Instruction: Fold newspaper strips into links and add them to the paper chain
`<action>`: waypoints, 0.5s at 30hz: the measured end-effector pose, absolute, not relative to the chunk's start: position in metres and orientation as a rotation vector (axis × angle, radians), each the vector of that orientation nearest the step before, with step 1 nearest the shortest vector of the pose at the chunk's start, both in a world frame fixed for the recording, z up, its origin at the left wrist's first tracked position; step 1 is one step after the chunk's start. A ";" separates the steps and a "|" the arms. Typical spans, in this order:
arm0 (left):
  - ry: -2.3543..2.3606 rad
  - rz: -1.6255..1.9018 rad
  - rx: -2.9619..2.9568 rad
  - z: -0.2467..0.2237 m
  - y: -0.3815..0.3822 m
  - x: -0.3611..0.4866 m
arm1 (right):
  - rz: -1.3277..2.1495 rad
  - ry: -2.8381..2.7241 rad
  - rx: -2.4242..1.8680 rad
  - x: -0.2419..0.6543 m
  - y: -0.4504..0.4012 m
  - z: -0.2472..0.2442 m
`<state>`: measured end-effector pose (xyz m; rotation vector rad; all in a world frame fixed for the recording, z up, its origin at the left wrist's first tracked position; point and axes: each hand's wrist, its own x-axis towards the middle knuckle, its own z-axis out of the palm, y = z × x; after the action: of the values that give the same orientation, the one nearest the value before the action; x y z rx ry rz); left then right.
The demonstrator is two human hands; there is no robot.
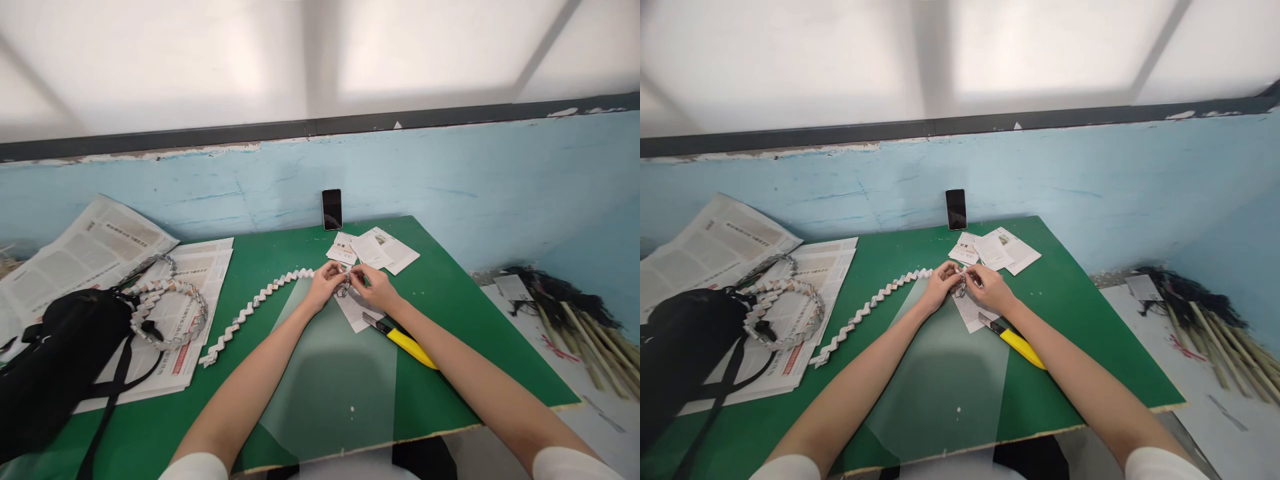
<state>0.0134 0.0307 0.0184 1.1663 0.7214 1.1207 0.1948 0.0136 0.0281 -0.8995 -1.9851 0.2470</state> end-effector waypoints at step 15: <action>0.753 1.125 1.207 0.015 0.034 0.012 | 0.319 -1.992 -0.964 0.195 0.013 0.031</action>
<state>0.0119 0.0341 0.0151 1.2069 0.7527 1.1248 0.1946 0.0129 0.0310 -0.9644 -1.9918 0.3187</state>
